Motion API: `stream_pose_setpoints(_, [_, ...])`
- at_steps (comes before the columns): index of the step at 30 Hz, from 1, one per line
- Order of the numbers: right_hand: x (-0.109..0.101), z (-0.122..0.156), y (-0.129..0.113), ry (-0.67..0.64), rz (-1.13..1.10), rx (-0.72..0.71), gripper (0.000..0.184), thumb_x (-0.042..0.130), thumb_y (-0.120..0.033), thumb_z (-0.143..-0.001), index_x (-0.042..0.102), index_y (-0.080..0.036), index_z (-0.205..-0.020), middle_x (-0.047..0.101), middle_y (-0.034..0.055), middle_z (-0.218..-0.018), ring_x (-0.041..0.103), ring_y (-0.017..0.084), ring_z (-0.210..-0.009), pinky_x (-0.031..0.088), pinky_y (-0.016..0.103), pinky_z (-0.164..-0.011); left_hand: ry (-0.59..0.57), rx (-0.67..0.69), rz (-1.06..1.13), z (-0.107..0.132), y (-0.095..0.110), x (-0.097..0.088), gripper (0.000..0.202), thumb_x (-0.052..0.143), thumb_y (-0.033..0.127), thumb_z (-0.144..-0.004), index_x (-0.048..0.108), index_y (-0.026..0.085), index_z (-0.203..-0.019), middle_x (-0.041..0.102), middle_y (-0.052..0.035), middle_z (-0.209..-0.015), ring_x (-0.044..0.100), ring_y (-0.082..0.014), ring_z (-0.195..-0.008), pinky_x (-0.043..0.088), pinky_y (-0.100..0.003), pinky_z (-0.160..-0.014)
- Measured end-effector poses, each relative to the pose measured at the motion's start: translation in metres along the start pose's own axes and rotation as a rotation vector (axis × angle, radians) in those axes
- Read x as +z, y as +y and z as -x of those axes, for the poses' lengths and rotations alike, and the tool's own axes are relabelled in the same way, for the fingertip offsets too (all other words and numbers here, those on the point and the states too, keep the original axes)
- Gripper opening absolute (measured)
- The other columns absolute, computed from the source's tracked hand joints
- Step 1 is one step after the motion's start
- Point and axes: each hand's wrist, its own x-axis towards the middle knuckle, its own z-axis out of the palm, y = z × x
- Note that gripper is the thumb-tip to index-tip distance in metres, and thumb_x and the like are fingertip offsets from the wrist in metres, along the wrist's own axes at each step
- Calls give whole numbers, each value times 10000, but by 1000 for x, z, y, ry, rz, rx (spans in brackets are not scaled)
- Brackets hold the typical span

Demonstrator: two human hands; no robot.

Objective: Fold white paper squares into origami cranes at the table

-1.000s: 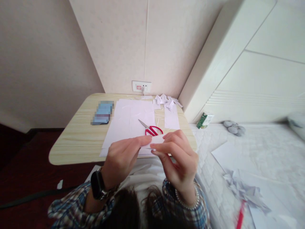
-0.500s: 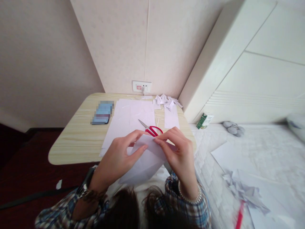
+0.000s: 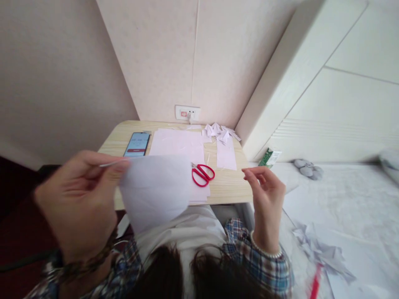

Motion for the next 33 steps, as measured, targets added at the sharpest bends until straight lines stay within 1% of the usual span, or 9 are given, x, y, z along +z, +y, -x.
stream_pose_setpoints(5, [27, 8, -34, -375, -296, -136, 176, 643, -265, -839, 639, -227, -1010, 664, 39, -1008, 607, 190, -969, 486, 337, -835, 28, -23, 58, -2, 16, 34, 184, 578, 319, -818, 725, 210, -792, 709, 7, -646, 674, -165, -637, 533, -232, -576])
stream_pose_setpoints(9, [38, 9, -52, -401, -177, -189, 46, 669, -207, -825, 624, -211, -834, 644, 1, -840, 597, 154, -839, 473, 293, -777, 39, -26, 142, 1, 15, 54, 132, 630, 268, -805, 696, 194, -717, 711, 18, -675, 654, -138, -619, 533, -215, -607])
stream_pose_setpoints(11, [38, 9, -51, -403, -139, -195, 79, 655, -179, -830, 610, -199, -768, 623, -11, -764, 581, 140, -768, 462, 277, -725, 1, -16, 153, 2, 12, 55, 106, 644, 227, -804, 686, 198, -712, 706, 30, -679, 642, -124, -624, 521, -198, -621])
stream_pose_setpoints(23, [37, 10, -46, -498, -212, -90, 66, 634, -172, -813, 600, -192, -760, 612, -10, -739, 561, 129, -728, 444, 263, -694, 12, 22, 216, 5, 7, 57, 88, 670, 215, -802, 692, 212, -717, 683, 50, -645, 593, -105, -562, 449, -193, -539])
stream_pose_setpoints(25, [28, 7, -34, -544, -246, -56, 66, 636, -194, -815, 599, -195, -760, 611, -11, -736, 561, 133, -722, 445, 267, -688, 89, -9, 189, 6, 4, 48, 79, 684, 202, -787, 697, 213, -711, 673, 57, -638, 574, -99, -551, 432, -196, -534])
stream_pose_setpoints(27, [15, 1, -17, -554, -264, 9, 95, 647, -228, -817, 597, -196, -743, 609, -14, -719, 561, 133, -702, 449, 269, -678, 290, -65, 166, 4, 1, 39, 54, 685, 185, -784, 700, 207, -737, 653, 66, -633, 551, -87, -554, 402, -187, -513])
stream_pose_setpoints(29, [3, -4, -5, -407, -233, 77, 120, 646, -237, -822, 588, -200, -723, 583, -27, -683, 547, 125, -662, 439, 260, -647, 548, -66, 169, 2, 0, 33, 26, 711, 168, -752, 703, 193, -757, 624, 72, -600, 513, -76, -534, 359, -182, -483])
stream_pose_setpoints(31, [-1, -7, -5, -277, -227, 51, 102, 650, -244, -830, 594, -211, -752, 597, -26, -721, 561, 129, -703, 451, 263, -686, 463, -77, 138, 0, 1, 34, 28, 721, 177, -742, 702, 189, -724, 594, 79, -554, 456, -65, -477, 309, -187, -436])
stream_pose_setpoints(33, [5, -6, -17, -362, -271, -58, 128, 689, -259, -807, 629, -229, -916, 657, 2, -885, 602, 159, -864, 473, 296, -808, 315, -60, 175, 0, 3, 43, 66, 701, 194, -764, 688, 194, -699, 622, 74, -568, 505, -73, -494, 354, -187, -466])
